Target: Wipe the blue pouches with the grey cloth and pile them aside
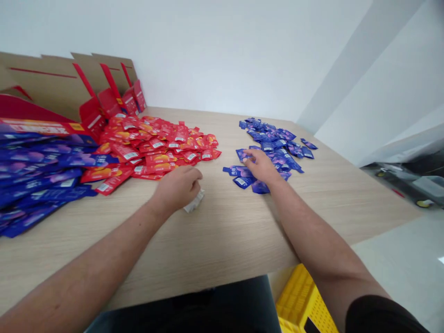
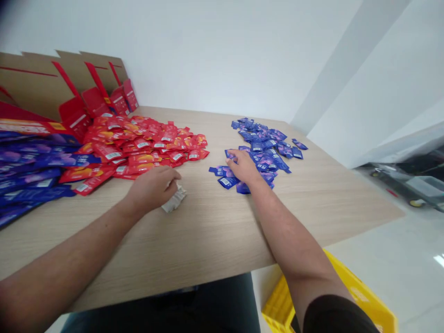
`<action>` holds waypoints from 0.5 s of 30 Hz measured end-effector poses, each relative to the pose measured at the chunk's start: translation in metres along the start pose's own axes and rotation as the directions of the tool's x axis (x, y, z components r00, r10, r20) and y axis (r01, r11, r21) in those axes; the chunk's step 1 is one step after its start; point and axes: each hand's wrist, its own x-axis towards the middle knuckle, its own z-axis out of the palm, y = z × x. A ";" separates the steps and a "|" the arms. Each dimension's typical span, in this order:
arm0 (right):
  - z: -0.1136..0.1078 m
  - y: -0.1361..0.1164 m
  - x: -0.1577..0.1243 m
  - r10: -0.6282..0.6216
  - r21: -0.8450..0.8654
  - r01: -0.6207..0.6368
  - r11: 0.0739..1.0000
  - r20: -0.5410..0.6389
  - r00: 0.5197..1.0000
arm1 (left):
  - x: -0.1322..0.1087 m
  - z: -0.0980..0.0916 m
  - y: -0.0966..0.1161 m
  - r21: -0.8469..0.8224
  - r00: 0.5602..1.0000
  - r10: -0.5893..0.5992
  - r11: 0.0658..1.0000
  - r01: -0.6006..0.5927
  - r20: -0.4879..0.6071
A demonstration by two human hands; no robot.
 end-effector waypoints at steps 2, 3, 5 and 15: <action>0.002 -0.023 -0.010 -0.011 0.061 0.011 0.998 -0.002 1.000 | -0.002 -0.003 -0.021 0.000 0.967 -0.249 0.968 0.249 -0.053; 0.003 -0.035 -0.012 -0.013 0.101 0.012 0.995 0.008 1.000 | -0.003 -0.002 -0.030 -0.015 0.933 -0.352 0.936 0.352 -0.072; 0.009 -0.060 -0.015 -0.004 0.211 -0.009 0.977 0.059 0.998 | -0.005 0.003 -0.048 -0.085 0.872 -0.483 0.875 0.476 -0.083; 0.074 -0.128 -0.046 -0.200 0.388 0.167 0.906 0.048 0.979 | -0.011 0.020 -0.078 -0.216 0.897 -0.353 0.885 0.412 0.266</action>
